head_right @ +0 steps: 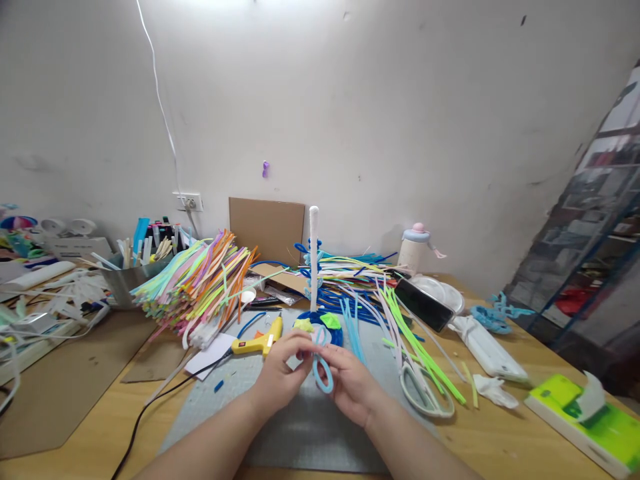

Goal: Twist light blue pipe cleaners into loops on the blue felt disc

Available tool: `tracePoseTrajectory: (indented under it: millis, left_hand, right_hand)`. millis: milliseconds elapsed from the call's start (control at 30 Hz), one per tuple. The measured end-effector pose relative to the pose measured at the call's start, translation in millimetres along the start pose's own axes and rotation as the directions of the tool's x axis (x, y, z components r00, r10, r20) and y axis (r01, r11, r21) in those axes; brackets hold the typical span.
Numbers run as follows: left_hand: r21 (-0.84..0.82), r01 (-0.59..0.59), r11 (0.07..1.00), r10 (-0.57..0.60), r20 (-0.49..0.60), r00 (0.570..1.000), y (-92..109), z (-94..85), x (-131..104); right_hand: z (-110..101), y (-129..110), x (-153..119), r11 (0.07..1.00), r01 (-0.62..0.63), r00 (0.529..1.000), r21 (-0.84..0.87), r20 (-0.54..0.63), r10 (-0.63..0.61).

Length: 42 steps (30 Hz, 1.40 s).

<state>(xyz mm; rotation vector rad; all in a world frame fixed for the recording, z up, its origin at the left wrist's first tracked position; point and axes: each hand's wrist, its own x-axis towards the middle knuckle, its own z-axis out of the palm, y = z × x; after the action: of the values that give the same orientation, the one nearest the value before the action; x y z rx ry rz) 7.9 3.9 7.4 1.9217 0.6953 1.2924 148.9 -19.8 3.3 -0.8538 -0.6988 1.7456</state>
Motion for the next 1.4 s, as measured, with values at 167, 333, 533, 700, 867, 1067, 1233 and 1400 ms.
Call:
tracePoseTrajectory:
  millis: [167, 333, 533, 700, 867, 1067, 1233, 1400]
  left_hand:
    - [-0.36, 0.499, 0.788, -0.51, 0.072, 0.857, -21, 8.3, 5]
    - [-0.417, 0.54, 0.731, -0.573, 0.053, 0.817, -26, 6.4, 8]
    - [-0.494, 0.575, 0.653, -0.639, 0.049, 0.768, -22, 3.0, 8]
    - [-0.526, 0.606, 0.596, -0.654, 0.119, 0.747, -24, -1.4, 11]
    - [-0.624, 0.622, 0.474, -0.693, 0.172, 0.7, -23, -5.7, 11]
    - [-0.668, 0.615, 0.419, -0.704, 0.189, 0.685, -16, -4.5, 9]
    - [-0.666, 0.612, 0.426, -0.702, 0.183, 0.688, -16, -3.9, 10]
    - [-0.636, 0.651, 0.413, -0.743, 0.178, 0.645, -19, -4.2, 10]
  right_hand:
    - [4, -3, 0, 0.965, 0.087, 0.993, -0.248, 0.098, -0.065]
    - [-1, 2, 4, 0.885, 0.086, 0.996, -0.459, 0.043, -0.074]
    - [-5, 5, 8, 0.845, 0.116, 0.993, -0.523, 0.065, -0.096]
    - [-7, 6, 11, 0.691, 0.191, 0.98, -0.697, 0.101, -0.169]
    - [-10, 9, 13, 0.665, 0.189, 0.98, -0.722, 0.1, -0.169]
    - [-10, 8, 16, 0.673, 0.189, 0.98, -0.715, 0.099, -0.17]
    - [-12, 9, 18, 0.675, 0.175, 0.983, -0.716, 0.089, -0.16]
    - [-14, 13, 20, 0.664, 0.182, 0.978, -0.725, 0.061, -0.202]
